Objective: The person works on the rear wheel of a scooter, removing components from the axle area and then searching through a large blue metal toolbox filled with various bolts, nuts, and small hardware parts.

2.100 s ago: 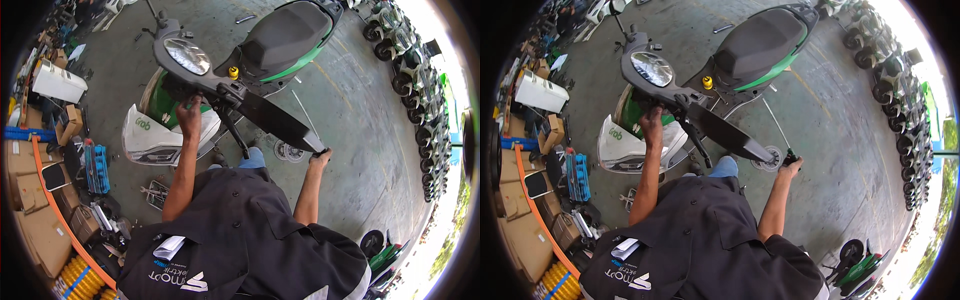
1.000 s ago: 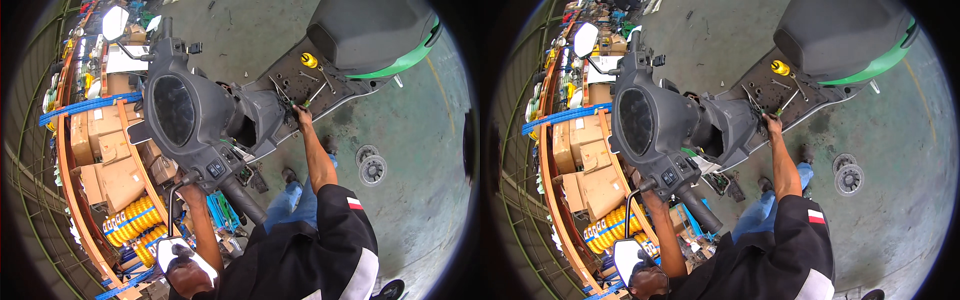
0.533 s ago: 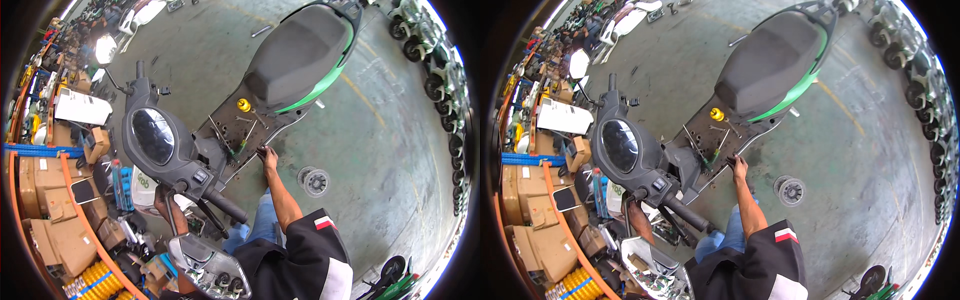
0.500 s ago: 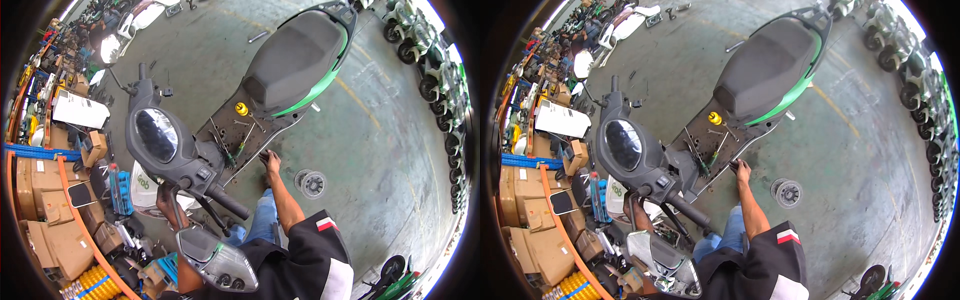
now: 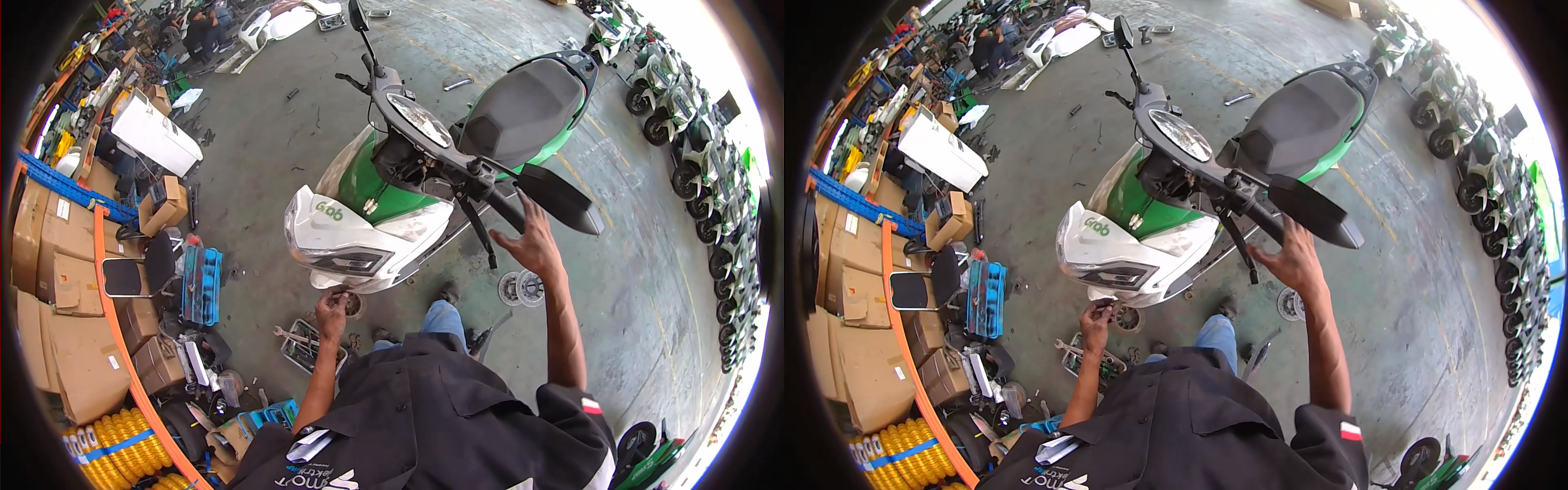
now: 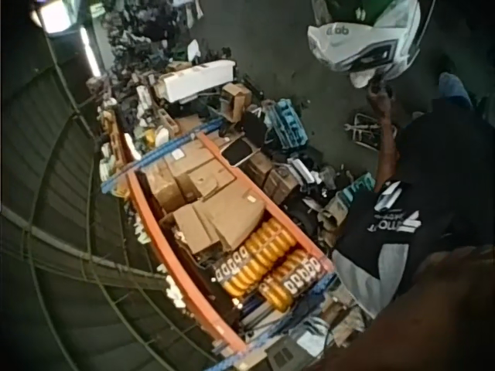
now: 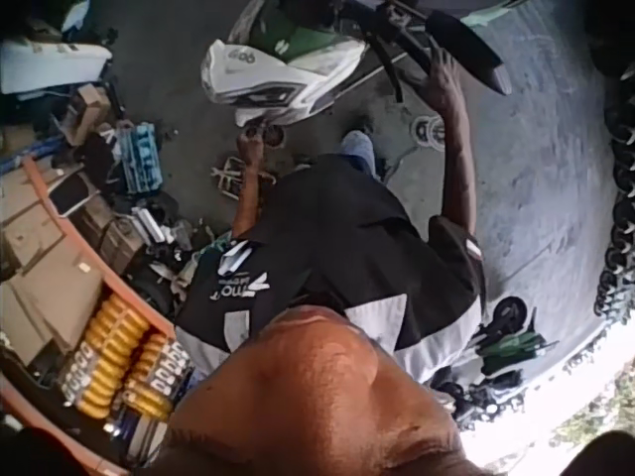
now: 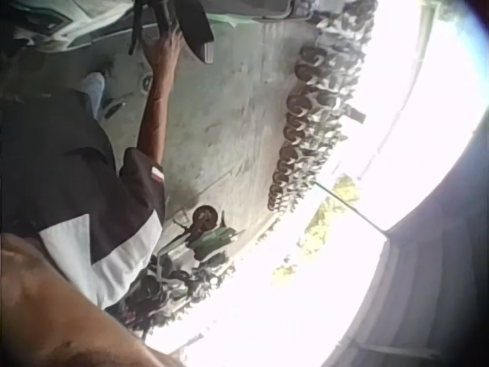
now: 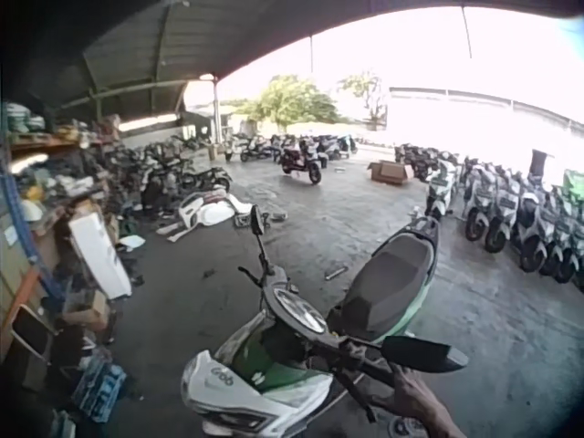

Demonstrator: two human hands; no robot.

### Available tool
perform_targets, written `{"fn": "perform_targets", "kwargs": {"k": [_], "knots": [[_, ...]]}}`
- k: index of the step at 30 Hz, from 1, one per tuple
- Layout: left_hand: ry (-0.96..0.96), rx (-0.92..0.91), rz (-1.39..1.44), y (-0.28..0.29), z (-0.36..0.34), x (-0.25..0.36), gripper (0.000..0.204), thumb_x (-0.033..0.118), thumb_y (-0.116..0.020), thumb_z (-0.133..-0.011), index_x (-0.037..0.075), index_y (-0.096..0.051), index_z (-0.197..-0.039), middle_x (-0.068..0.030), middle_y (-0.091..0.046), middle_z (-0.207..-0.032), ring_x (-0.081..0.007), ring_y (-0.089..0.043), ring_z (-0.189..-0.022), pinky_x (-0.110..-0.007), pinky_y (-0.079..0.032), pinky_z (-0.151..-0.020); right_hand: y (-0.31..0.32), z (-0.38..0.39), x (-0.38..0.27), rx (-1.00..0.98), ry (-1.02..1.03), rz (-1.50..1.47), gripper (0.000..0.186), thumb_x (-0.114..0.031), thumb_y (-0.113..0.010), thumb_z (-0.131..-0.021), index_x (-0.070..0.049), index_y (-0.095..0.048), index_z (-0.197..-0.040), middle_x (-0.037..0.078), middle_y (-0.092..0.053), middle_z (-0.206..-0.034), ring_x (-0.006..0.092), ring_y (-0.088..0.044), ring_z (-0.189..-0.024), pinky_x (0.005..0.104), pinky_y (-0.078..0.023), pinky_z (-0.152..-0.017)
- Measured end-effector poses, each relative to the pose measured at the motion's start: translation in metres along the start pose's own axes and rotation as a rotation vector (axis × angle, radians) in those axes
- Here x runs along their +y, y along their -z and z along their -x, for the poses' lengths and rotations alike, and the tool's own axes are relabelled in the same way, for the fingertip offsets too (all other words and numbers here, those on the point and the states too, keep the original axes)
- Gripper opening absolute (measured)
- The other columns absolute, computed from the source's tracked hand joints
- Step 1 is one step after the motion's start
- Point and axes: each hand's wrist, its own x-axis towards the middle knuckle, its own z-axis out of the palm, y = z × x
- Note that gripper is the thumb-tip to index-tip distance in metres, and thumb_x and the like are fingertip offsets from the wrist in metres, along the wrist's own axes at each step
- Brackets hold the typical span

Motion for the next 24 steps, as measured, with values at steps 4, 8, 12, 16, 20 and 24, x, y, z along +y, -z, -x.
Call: {"fn": "perform_targets", "kwargs": {"k": [4, 8, 12, 16, 20, 24], "knots": [[0.076, 0.043, -0.198, 0.060, -0.004, -0.064, 0.019, 0.004, -0.065, -0.097, 0.004, -0.075, -0.114, -0.0038, -0.072, -0.096, -0.0104, -0.066, -0.078, -0.027, -0.055, -0.067, -0.034, -0.019, -0.002, -0.173, 0.027, 0.245, 0.121, -0.041, -0.092, -0.066, 0.014, -0.028, -0.152, 0.029, -0.054, -0.133, 0.0439, -0.053, -0.130, 0.0483, -0.042, -0.112], [0.189, 0.143, -0.104, 0.119, 0.013, -0.112, 0.020, 0.006, -0.068, -0.095, 0.003, -0.073, -0.114, -0.0049, -0.071, -0.094, -0.0121, -0.065, -0.075, -0.029, -0.054, -0.066, -0.032, -0.036, 0.006, -0.306, -0.042, 0.268, 0.112, -0.036, -0.092, -0.066, 0.013, -0.034, -0.149, 0.029, -0.056, -0.133, 0.0435, -0.056, -0.126, 0.0465, -0.046, -0.107], [0.304, 0.278, -0.060, 0.165, 0.046, -0.164, 0.019, 0.006, -0.066, -0.096, 0.004, -0.073, -0.113, -0.0039, -0.070, -0.090, -0.0112, -0.063, -0.070, -0.027, -0.052, -0.064, -0.031, -0.030, 0.005, -0.197, 0.066, 0.248, 0.092, -0.030, -0.087, -0.074, 0.007, -0.042, -0.145, 0.027, -0.063, -0.127, 0.0437, -0.062, -0.120, 0.0478, -0.051, -0.101], [0.460, 0.310, -0.058, 0.180, 0.080, -0.219, 0.019, 0.007, -0.068, -0.093, 0.004, -0.074, -0.111, -0.0041, -0.070, -0.083, -0.0123, -0.063, -0.066, -0.030, -0.049, -0.057, -0.029, -0.026, 0.005, -0.154, 0.050, 0.234, 0.093, -0.034, -0.088, -0.075, 0.006, -0.043, -0.146, 0.028, -0.063, -0.127, 0.0445, -0.061, -0.121, 0.0469, -0.049, -0.102], [0.565, 0.357, -0.034, 0.217, 0.111, -0.291, 0.014, 0.010, -0.068, -0.093, 0.005, -0.075, -0.105, -0.0046, -0.069, -0.080, -0.0148, -0.063, -0.063, -0.034, -0.050, -0.055, -0.036, -0.037, -0.018, -0.277, 0.092, 0.198, 0.096, -0.035, -0.088, -0.076, 0.009, -0.040, -0.146, 0.032, -0.063, -0.126, 0.0444, -0.062, -0.119, 0.0477, -0.049, -0.101], [0.714, 0.290, 0.100, 0.192, 0.149, -0.296, 0.012, 0.016, -0.066, -0.097, 0.012, -0.075, -0.104, -0.0024, -0.067, -0.076, -0.0168, -0.062, -0.062, -0.037, -0.049, -0.057, -0.033, -0.020, 0.005, -0.122, 0.078, 0.419, 0.084, -0.029, -0.083, -0.082, 0.005, -0.041, -0.147, 0.030, -0.066, -0.121, 0.0457, -0.063, -0.116, 0.0506, -0.050, -0.096]]}}
